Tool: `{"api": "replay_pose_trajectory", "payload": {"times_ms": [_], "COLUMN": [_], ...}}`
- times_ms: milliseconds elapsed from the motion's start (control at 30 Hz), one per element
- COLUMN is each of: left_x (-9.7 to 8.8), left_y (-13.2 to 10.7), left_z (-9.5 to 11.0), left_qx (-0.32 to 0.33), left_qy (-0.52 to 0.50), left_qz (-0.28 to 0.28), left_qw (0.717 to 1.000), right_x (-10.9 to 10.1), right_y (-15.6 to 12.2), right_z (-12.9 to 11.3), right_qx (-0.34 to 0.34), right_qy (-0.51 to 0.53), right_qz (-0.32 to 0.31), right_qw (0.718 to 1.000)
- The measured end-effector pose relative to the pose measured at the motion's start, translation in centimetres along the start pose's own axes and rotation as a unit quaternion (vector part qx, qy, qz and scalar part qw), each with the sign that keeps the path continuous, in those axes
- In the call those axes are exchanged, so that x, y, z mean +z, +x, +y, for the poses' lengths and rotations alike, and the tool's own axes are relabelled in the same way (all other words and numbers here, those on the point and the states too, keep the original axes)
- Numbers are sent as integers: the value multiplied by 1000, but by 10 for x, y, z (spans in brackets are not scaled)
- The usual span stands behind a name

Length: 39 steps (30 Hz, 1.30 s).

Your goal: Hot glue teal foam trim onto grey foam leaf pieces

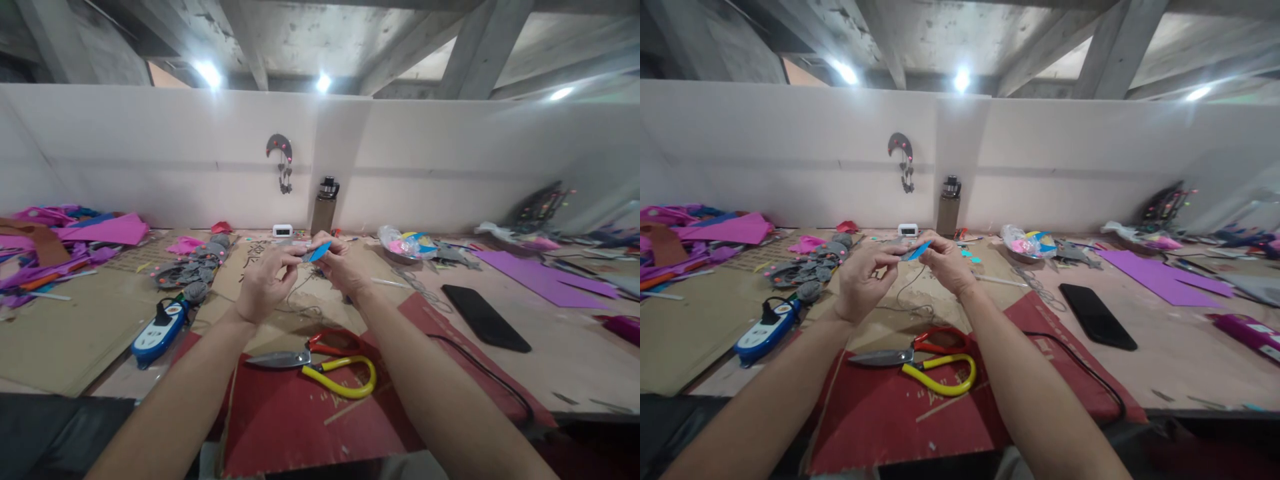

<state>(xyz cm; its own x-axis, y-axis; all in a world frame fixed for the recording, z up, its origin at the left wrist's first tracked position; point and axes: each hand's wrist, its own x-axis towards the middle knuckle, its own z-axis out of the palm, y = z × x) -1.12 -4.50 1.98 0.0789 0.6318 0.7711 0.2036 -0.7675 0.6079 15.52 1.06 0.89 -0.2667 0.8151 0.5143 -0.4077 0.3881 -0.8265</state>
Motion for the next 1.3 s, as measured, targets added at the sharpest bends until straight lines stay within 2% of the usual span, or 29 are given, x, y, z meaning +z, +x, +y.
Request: {"api": "replay_pose_trajectory", "payload": {"times_ms": [100, 233, 333, 400, 467, 600, 733, 900, 1000, 1100, 1233, 1300], "left_x": [5, 11, 11, 8, 6, 4, 7, 13, 17, 20, 21, 21], "left_y": [0, 3, 6, 7, 8, 9, 10, 9, 7, 5, 3, 4], "left_z": [-2, -7, -8, -7, -6, -6, -12, -16, -16, -18, -20, -20], "left_qx": [-21, -99, -155, -176, -171, -137, -178, -219, -263, -298, -282, -256], "left_qy": [-14, -94, -142, -120, -75, -36, -116, -262, -281, -289, -295, -270], "left_qz": [21, 58, 24, -10, -31, -25, -29, -21, -11, -33, -47, -31], "left_qw": [999, 989, 977, 977, 982, 990, 977, 940, 923, 909, 912, 928], "right_x": [0, 2, 3, 2, 1, 2, 4, 7, 8, 7, 9, 10], "right_y": [1, 1, 1, 1, 1, 0, -1, 0, 1, 1, 0, 1], "right_z": [2, 6, 8, 9, 11, 12, 12, 15, 18, 17, 17, 20], "right_qx": [26, 56, 67, 72, 82, 111, 127, 139, 138, 133, 140, 127], "right_qy": [7, 22, 45, 60, 76, 111, 118, 148, 167, 156, 104, 56], "right_qz": [13, 39, 42, 38, 31, 16, 4, 29, 46, 44, 26, 60], "right_qw": [1000, 997, 996, 995, 993, 987, 985, 979, 975, 978, 984, 988]}}
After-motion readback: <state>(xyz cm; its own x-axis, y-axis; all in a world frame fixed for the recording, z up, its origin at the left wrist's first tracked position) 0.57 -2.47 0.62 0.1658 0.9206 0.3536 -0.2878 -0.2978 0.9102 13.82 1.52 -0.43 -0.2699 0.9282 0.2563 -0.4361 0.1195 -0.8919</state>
